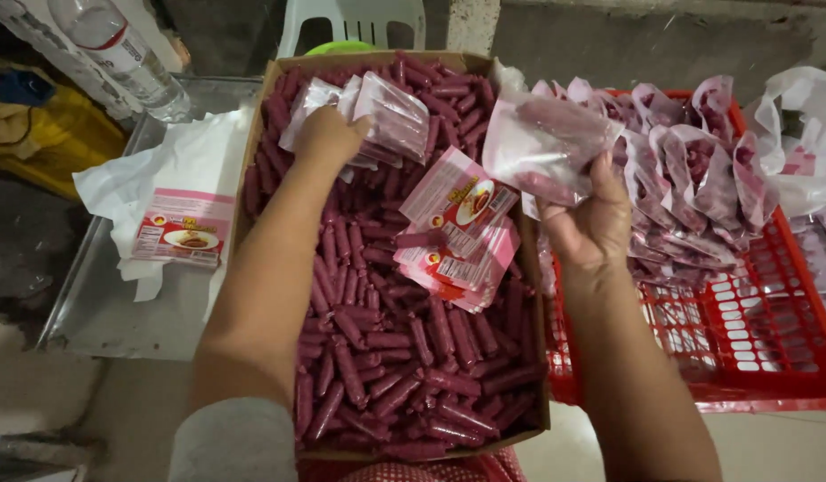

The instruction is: The person places sausages into plastic pouches by hand and then sets the filled pouches into a red plastic crate.

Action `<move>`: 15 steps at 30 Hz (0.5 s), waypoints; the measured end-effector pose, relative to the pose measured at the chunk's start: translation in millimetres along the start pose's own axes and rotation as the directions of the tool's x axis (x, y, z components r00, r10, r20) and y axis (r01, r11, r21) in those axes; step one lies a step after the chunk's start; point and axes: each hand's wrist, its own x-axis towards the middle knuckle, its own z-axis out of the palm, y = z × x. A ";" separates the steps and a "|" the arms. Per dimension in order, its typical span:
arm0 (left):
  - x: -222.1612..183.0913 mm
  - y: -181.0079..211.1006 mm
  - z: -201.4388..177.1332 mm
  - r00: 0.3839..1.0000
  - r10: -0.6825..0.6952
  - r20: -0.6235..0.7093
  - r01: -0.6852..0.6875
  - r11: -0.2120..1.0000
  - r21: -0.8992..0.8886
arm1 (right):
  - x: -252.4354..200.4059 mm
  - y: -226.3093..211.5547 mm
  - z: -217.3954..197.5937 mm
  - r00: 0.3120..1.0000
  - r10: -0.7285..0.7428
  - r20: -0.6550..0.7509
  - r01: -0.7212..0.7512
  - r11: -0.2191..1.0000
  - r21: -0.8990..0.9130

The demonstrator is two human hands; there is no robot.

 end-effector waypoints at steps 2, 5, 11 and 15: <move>-11.4 21.9 -7.7 0.995 -0.092 0.042 0.094 0.994 -0.049 | -14.9 9.1 13.8 1.000 0.005 -0.005 -0.004 1.000 0.019; -17.9 39.7 -5.1 0.995 -0.059 0.074 0.056 0.997 0.047 | -25.1 13.8 19.8 0.999 0.030 0.041 -0.033 0.996 0.081; -14.0 68.6 -3.0 1.000 0.016 -0.022 -0.016 1.000 0.017 | -29.5 4.5 25.8 0.981 -0.002 0.193 -0.021 0.993 0.115; -16.2 85.5 20.0 0.981 0.047 -0.186 -0.075 0.986 -0.146 | -9.4 1.9 -6.7 0.989 -0.064 0.130 0.049 0.992 0.117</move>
